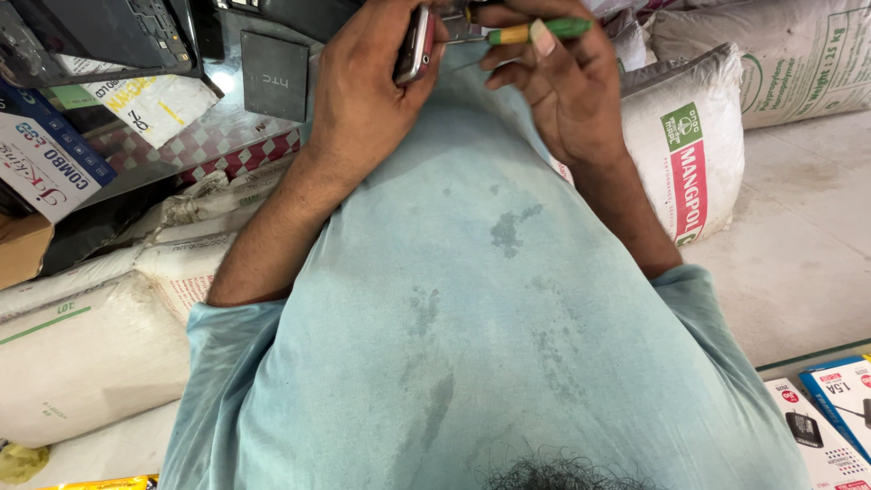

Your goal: The person handles several mobile phones and uses a screwdriver to work on their internal components. They remove back covers, unscrew parts, and place tools and devices on a cluttered workbench.

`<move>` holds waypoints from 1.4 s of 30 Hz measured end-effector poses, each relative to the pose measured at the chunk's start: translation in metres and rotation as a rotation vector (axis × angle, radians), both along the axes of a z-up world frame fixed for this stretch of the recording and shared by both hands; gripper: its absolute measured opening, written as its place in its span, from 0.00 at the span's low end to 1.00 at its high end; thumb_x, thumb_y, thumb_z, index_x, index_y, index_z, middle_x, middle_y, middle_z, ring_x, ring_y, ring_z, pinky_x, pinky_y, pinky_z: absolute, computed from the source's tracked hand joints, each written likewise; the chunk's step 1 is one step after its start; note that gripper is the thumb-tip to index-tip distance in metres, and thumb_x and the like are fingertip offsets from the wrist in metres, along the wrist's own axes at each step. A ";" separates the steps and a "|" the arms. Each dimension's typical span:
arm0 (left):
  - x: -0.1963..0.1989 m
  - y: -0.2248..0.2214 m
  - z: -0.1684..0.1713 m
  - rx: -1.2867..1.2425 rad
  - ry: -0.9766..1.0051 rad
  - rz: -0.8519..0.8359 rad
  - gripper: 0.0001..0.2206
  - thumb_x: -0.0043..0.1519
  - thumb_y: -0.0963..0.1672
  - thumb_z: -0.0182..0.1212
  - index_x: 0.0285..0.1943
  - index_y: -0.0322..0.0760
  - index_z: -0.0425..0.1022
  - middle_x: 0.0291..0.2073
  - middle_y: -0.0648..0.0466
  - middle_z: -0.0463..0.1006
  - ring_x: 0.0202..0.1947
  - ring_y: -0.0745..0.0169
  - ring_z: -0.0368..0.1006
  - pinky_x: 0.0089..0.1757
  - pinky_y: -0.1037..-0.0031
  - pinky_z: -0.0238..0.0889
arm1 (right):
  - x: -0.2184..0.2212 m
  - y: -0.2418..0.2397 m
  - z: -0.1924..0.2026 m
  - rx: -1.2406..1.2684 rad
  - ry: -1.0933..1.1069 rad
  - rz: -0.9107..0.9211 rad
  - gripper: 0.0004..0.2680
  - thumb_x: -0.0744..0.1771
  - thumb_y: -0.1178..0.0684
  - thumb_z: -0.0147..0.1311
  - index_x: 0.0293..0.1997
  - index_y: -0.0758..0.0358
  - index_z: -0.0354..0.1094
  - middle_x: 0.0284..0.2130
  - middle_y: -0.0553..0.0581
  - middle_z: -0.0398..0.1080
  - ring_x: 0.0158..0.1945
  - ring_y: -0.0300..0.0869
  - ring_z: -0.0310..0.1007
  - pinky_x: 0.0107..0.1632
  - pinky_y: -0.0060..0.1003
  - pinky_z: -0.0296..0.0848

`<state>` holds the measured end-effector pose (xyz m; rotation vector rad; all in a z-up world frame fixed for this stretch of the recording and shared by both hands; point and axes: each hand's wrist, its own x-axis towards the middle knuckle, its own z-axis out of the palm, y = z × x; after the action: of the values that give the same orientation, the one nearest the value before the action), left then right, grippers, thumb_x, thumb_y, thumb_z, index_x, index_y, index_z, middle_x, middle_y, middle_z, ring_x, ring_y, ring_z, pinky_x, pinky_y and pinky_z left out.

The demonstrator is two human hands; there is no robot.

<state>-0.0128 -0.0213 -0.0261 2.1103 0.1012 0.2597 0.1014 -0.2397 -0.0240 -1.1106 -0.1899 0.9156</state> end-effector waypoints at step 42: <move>-0.014 0.024 0.008 0.444 0.073 0.061 0.17 0.69 0.44 0.72 0.60 0.33 0.71 0.48 0.49 0.76 0.48 0.53 0.77 0.48 0.61 0.71 | 0.011 -0.020 -0.047 -0.468 -1.504 -0.176 0.21 0.66 0.45 0.75 0.59 0.63 0.68 0.52 0.57 0.64 0.56 0.48 0.67 0.56 0.45 0.74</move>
<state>-0.0270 0.0022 -0.0177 2.5620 0.1634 0.2583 0.1121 -0.2598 -0.0712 -2.0395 -1.1120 -0.2286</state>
